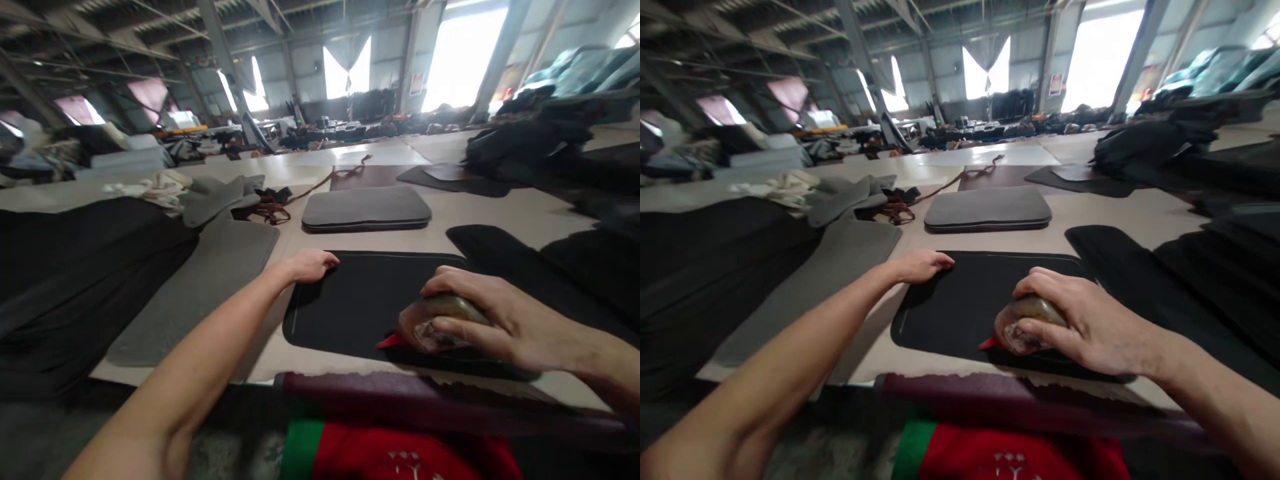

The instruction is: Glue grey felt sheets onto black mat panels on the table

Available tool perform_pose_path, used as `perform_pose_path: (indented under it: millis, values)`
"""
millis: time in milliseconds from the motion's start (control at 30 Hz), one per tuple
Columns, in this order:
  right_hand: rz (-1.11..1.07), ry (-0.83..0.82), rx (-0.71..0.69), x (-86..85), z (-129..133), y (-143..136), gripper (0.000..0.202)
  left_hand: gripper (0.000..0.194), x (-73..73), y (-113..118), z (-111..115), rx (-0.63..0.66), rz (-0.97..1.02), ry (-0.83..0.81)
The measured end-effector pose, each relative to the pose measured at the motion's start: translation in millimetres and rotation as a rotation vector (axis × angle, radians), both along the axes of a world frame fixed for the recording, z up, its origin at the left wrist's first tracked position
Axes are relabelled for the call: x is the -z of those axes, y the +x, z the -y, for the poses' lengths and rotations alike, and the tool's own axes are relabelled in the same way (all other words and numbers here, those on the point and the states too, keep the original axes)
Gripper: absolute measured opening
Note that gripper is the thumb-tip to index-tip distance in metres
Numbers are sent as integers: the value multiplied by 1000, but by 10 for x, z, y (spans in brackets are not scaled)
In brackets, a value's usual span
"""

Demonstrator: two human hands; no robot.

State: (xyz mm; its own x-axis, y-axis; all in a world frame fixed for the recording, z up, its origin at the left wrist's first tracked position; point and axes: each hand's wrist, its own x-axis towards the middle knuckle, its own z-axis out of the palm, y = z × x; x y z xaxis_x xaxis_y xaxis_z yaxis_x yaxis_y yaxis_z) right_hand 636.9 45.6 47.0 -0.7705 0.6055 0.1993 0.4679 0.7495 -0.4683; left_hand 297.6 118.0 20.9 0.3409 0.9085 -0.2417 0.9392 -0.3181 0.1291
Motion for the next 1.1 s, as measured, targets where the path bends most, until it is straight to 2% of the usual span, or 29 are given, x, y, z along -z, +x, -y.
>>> perform_pose_path:
  millis: [200, 400, 633, 800, 867, 933, 1033, 1100]
  values:
    - [-10, 33, -137, 18, -137, -586, 29, 52, 46, -71, -55, -13, 82, -23]
    - [-44, 60, -222, 71, -192, -996, 29, 55, 68, -82, -70, -17, 119, -43]
    - [-124, 160, -250, 171, -238, -1304, 24, 49, 10, -77, -32, -26, 119, -42]
    - [-143, 155, -179, 230, -261, -1372, 26, 45, 13, -92, -51, -40, 156, -40]
    - [-174, 89, -73, 261, -273, -1307, 28, 45, 54, -111, -69, -43, 198, -47]
    - [-249, -48, 96, 306, -306, -1168, 34, 47, 109, -135, -89, -55, 246, -56]
    - [-485, -425, 350, 386, -414, -837, 39, 52, 168, -167, -100, -73, 321, -52]
    - [-766, -690, 483, 415, -520, -570, 36, 50, 153, -179, -70, -68, 381, -33]
